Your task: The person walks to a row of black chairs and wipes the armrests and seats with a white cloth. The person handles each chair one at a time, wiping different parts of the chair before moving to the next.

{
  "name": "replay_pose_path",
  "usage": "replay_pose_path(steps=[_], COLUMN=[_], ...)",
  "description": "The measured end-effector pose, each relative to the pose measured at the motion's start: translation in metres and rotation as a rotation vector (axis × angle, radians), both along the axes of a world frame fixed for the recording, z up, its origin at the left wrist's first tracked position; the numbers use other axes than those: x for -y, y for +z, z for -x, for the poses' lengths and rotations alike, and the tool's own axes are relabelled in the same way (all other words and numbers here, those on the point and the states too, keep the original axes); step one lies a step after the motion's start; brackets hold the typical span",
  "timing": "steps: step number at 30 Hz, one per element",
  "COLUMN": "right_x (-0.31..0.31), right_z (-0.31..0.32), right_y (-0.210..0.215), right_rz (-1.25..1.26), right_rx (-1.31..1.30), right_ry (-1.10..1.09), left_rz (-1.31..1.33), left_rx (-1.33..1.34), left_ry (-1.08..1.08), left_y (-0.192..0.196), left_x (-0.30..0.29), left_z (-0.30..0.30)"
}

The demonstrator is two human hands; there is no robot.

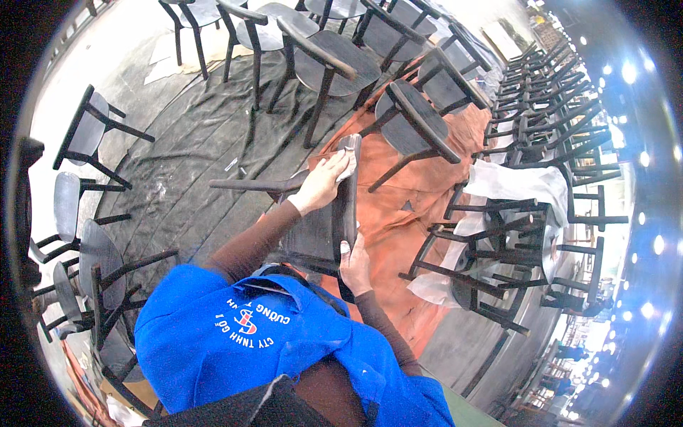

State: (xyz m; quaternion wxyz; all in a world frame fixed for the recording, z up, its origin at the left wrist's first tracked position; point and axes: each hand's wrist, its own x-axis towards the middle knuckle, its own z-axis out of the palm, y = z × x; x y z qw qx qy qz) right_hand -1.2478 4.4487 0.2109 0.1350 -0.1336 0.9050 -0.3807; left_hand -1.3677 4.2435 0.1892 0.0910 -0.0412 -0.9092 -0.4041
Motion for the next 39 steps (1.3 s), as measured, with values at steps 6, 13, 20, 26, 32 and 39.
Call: replay_pose_path(steps=[6, 13, 20, 26, 32, 39], right_x=[0.000, 0.005, 0.003, 0.002, 0.004, 0.005], right_z=[0.001, 0.004, 0.009, 0.010, 0.011, 0.007], right_y=[-0.010, -0.015, -0.013, -0.015, -0.018, -0.009], right_rz=[-0.016, -0.032, -0.034, -0.014, 0.008, -0.011], right_rx=[-0.041, -0.116, -0.104, -0.075, -0.067, -0.113], right_ry=[0.042, 0.037, 0.028, 0.037, 0.016, 0.025], left_rz=[-0.316, -0.124, -0.189, -0.473, -0.214, -0.637], left_rx=[0.315, 0.372, 0.189, 0.178, -0.035, 0.277], left_ry=[0.193, 0.078, 0.125, 0.222, 0.069, 0.102], left_y=[-0.007, -0.019, -0.016, -0.034, -0.045, -0.036], left_x=[0.004, 0.023, 0.021, 0.024, -0.005, 0.022], left_z=[0.023, 0.017, 0.004, 0.027, 0.026, 0.064])
